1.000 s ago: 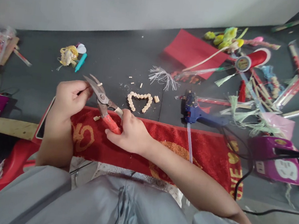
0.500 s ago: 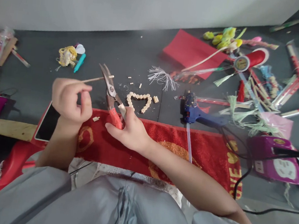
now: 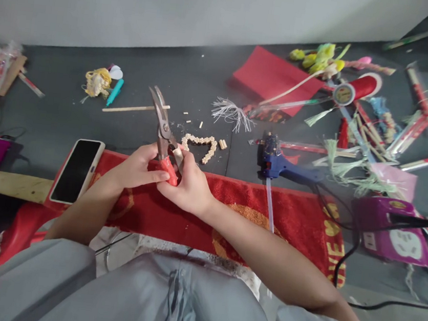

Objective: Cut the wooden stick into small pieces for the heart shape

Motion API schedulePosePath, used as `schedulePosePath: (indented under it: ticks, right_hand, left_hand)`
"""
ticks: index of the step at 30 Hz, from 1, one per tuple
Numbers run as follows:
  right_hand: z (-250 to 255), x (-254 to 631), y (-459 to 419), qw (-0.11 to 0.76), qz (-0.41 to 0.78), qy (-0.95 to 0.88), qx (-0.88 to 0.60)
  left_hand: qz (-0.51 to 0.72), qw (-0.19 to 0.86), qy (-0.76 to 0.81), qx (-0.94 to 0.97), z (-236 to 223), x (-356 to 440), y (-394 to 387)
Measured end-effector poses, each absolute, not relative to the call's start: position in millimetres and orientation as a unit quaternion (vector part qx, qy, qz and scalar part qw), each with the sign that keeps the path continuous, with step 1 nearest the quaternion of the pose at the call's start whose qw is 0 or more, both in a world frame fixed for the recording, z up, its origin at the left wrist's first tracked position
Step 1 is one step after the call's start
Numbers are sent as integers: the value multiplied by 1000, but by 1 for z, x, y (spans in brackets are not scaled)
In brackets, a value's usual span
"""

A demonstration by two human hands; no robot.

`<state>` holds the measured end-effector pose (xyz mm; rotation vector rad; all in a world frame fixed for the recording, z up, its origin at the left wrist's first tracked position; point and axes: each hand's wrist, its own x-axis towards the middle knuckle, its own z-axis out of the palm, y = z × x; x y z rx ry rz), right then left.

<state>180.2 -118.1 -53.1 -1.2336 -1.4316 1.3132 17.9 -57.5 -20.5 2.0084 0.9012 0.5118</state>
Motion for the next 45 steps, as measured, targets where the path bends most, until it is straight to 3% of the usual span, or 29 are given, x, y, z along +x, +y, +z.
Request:
schedulePosePath:
  ticks: [4, 7, 35, 40, 42, 45]
  right_hand:
    - [-51, 180, -118, 406, 520, -580, -478]
    - [-51, 180, -117, 402, 519, -582, -480]
    - [-63, 176, -112, 425, 493, -579, -491]
    - [-60, 177, -112, 429, 495, -561, -506]
    - [-57, 177, -113, 410, 487, -572, -517]
    - [-53, 176, -116, 398, 469, -598, -514]
  left_hand:
    - [226, 568, 360, 704, -21, 24, -60]
    - [235, 603, 379, 662, -21, 28, -60]
    - [260, 637, 403, 603, -21, 34, -61]
    - [272, 527, 442, 673, -16, 30, -61]
    - [337, 391, 469, 717, -14, 22, -62]
    - [423, 92, 475, 766, -9, 10, -63]
